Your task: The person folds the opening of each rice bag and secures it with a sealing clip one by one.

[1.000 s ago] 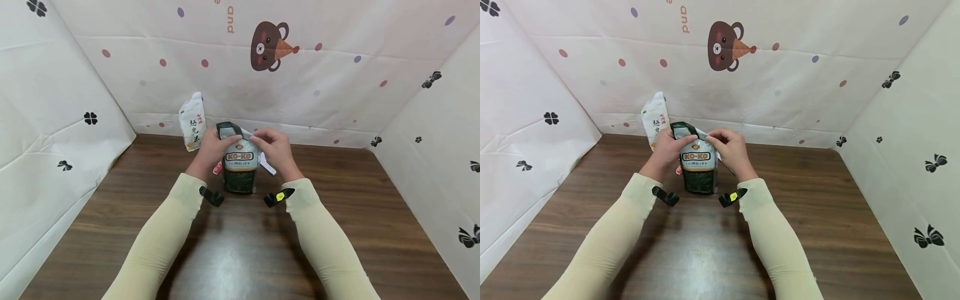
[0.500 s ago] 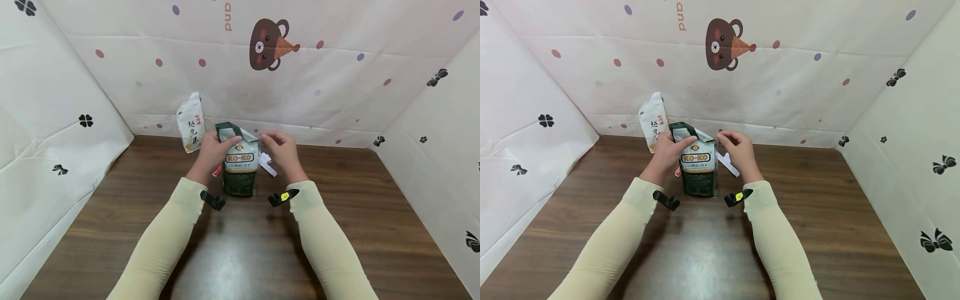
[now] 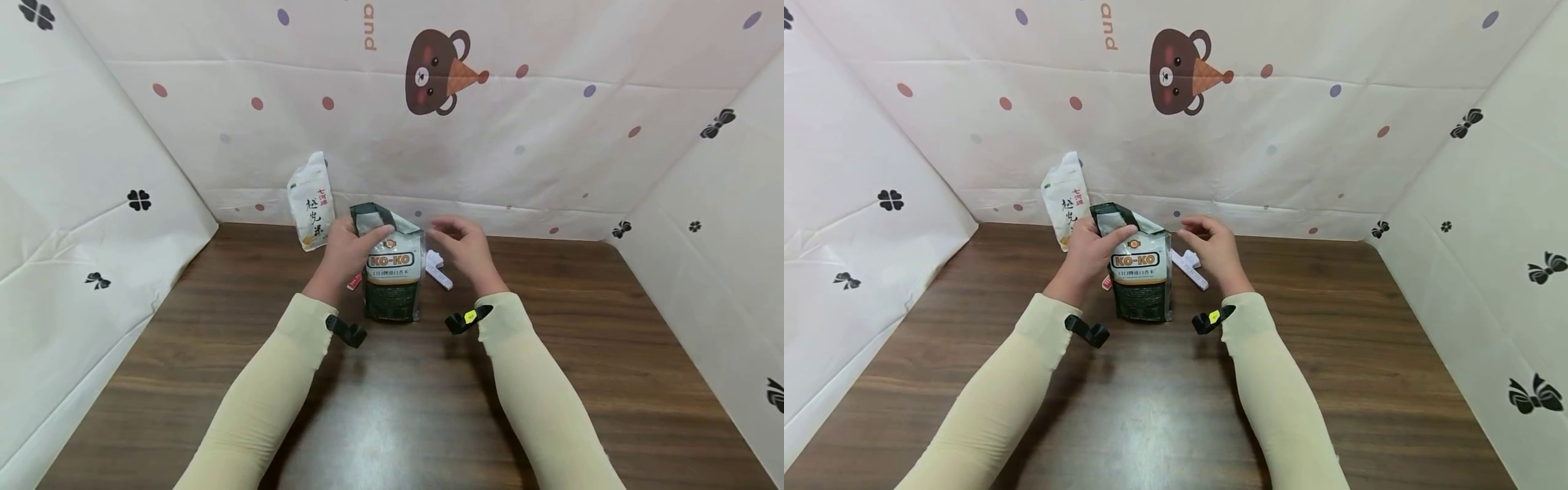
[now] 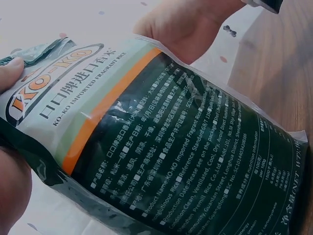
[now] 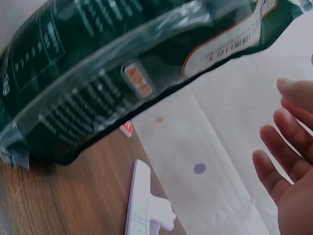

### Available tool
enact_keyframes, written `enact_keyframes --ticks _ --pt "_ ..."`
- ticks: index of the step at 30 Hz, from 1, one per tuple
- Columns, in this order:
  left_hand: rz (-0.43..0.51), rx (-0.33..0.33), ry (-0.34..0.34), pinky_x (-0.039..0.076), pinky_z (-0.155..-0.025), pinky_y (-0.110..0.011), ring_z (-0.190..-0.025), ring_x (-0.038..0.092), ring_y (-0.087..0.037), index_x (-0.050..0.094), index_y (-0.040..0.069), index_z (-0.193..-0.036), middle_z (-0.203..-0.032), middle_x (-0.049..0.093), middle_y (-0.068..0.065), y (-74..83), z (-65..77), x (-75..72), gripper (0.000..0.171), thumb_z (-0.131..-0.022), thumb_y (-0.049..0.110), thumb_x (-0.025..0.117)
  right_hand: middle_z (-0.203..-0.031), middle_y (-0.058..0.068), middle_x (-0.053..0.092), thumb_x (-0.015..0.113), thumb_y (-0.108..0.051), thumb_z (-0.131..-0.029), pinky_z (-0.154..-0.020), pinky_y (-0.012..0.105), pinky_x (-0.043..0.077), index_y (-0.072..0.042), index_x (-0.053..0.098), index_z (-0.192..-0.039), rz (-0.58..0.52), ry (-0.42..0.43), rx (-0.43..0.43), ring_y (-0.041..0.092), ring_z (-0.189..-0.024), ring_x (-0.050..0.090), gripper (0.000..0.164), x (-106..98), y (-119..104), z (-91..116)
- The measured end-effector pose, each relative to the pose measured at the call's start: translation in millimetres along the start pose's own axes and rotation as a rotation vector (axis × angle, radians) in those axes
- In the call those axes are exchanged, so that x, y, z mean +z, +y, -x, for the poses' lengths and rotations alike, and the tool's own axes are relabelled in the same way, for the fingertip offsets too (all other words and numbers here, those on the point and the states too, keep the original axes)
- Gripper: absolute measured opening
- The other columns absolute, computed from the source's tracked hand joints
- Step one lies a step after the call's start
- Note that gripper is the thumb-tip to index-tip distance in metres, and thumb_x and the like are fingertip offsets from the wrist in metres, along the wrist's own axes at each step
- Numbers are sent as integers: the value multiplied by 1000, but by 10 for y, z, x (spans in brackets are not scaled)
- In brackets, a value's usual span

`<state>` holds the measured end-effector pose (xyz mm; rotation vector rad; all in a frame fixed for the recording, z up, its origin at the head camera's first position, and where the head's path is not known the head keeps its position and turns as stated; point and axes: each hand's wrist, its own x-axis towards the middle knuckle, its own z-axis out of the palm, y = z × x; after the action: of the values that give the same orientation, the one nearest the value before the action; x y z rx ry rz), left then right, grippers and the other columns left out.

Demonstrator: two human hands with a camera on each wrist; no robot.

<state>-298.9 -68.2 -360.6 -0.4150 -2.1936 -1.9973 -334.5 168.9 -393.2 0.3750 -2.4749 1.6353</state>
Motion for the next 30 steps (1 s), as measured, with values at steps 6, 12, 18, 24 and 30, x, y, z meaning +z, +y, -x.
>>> enact_keyframes --ticks 6,12,18,24,30 --pt "-14 14 9 51 -71 -30 -78 60 -14 70 7 -96 -84 71 -1 -19 -5 2 23 -88 28 72 -118 9 64 70 -28 -90 -98 43 49 -14 64 -124 62 -5 42 24 -112 60 37 2 106 -56" --pt "-5 11 3 50 -69 -28 -75 59 -13 70 4 -97 -82 70 -1 -36 7 7 24 -89 26 72 -116 13 64 68 -17 -91 -97 43 48 -8 63 -123 92 4 51 27 -110 59 34 18 221 -101" --pt "-27 -13 5 49 -69 -28 -76 60 -13 69 4 -97 -83 70 -2 -27 28 8 26 -88 28 72 -118 13 63 66 -18 -92 -97 43 48 -8 62 -126 130 -19 136 27 -112 58 35 46 311 -116" --pt "-16 60 -5 51 -68 -29 -74 61 -13 70 2 -97 -83 70 -5 -29 42 12 23 -89 24 71 -124 12 61 66 -20 -93 -98 45 48 -10 60 -129 180 -85 177 28 -115 57 38 73 368 -128" --pt "-4 117 -14 52 -68 -29 -74 62 -12 70 0 -97 -83 70 -7 -65 48 15 21 -90 20 70 -128 12 60 65 -23 -93 -97 45 48 -11 58 -131 194 -129 215 28 -119 55 41 103 435 -136"
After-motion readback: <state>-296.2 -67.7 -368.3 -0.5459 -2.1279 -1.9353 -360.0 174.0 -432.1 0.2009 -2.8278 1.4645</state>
